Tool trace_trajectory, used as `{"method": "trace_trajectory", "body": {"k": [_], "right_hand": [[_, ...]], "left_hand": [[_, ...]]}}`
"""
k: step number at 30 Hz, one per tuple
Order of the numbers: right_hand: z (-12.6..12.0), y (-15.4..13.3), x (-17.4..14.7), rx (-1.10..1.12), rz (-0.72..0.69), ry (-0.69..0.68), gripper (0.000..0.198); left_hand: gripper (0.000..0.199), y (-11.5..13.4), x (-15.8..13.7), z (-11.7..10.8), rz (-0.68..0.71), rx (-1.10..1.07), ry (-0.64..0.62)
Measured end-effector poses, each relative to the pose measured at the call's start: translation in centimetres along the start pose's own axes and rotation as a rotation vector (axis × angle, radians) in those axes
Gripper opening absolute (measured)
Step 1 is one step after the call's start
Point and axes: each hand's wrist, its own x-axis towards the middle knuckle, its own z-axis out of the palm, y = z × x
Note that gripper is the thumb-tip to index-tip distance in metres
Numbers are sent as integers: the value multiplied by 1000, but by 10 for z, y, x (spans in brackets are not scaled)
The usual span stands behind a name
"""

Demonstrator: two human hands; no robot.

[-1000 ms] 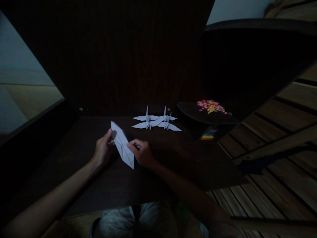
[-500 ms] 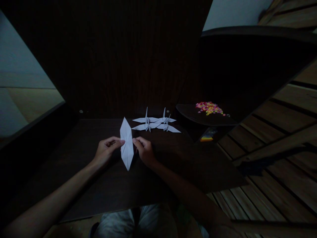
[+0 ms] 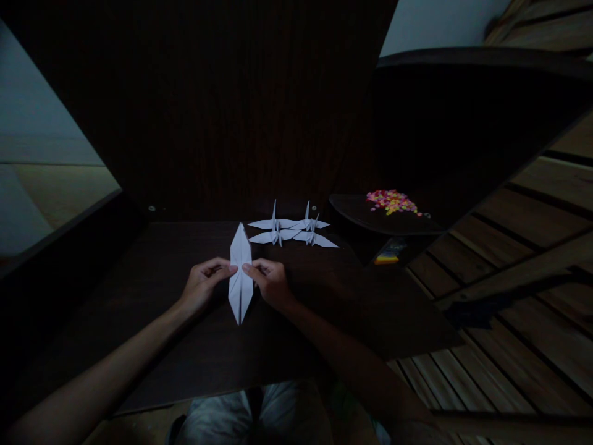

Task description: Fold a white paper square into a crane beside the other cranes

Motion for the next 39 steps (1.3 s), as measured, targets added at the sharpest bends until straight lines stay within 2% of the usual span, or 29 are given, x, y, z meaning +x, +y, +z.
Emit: {"method": "trace_trajectory", "body": {"k": [7,22,30,35,39], "right_hand": [[0,1,0,2,-21,12,29],[-4,11,7,3,0,53,37],[-4,7,7,-15,20,53,38],[-4,6,7,-16,-7,41,38],[-4,6,6,-35,-33,55,37]], "left_hand": [[18,2,-2,3,-22,-34,12],[21,7,-3,4,-37,40,-14],[33,-2,1,2,-125,-227,-21],[21,3,-3,1,-75,-74,-72],[24,6,-4,1,-115,-46,-119]]}}
